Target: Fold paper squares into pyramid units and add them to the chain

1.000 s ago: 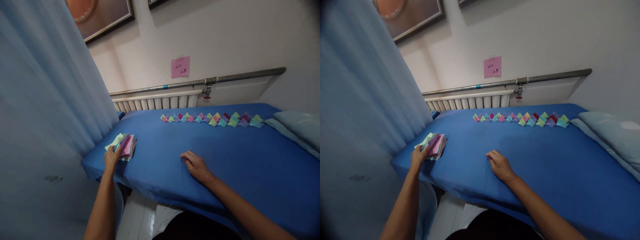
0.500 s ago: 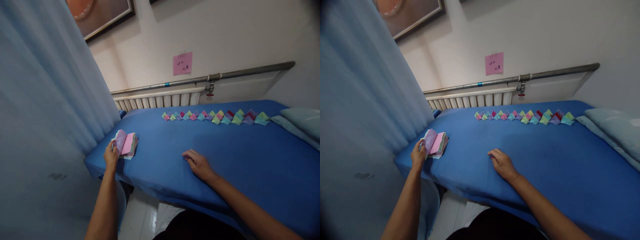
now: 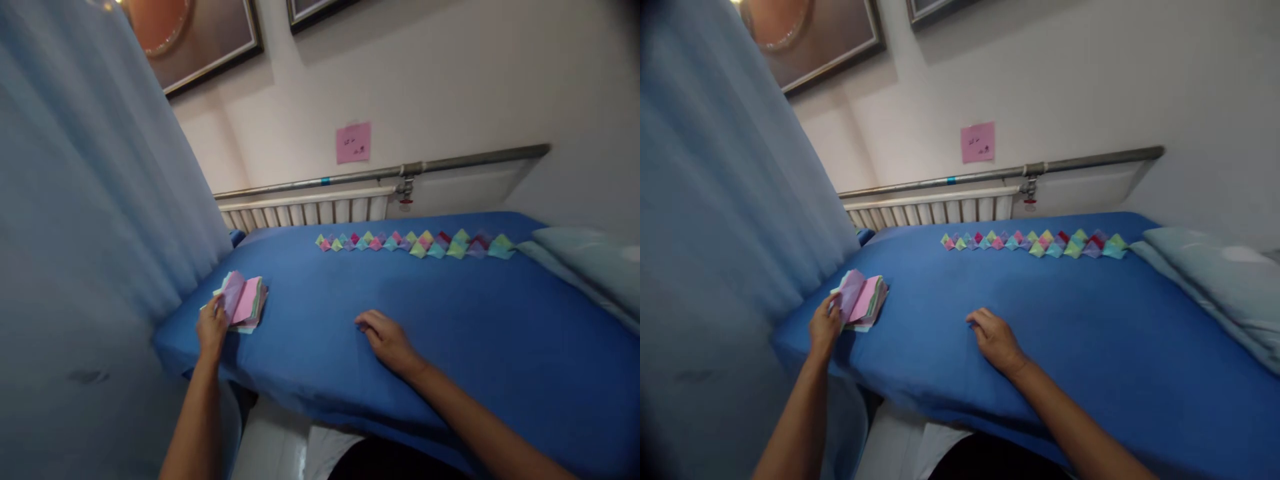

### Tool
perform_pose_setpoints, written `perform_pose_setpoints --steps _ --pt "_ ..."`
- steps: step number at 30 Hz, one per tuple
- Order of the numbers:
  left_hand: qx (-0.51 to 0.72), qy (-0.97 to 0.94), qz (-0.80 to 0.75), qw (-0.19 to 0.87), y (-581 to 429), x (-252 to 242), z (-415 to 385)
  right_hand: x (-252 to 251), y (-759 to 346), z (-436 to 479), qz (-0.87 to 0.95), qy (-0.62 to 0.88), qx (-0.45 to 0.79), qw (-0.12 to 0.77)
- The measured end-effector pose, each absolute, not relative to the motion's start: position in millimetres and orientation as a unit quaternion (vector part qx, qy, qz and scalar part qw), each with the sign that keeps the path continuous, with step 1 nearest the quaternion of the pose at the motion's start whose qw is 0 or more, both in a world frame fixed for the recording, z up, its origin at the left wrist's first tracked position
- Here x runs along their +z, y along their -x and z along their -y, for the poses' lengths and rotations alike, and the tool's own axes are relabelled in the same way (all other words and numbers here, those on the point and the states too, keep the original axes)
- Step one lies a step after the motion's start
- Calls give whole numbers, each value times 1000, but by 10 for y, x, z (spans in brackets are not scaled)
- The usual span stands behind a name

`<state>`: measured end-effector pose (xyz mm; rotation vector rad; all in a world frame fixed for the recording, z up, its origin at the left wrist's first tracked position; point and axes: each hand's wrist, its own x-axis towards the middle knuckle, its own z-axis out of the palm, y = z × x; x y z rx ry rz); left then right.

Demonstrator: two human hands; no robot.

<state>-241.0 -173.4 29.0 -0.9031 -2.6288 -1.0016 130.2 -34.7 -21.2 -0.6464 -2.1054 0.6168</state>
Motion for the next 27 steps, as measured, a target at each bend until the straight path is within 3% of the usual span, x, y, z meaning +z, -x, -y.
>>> perform_pose_setpoints --steps 13,27 --pt "-262 278 922 62 2319 429 1654 -151 -1319 401 845 278 238 390" --pt "-377 309 869 82 2320 280 1685 -188 -1305 327 840 262 267 393"
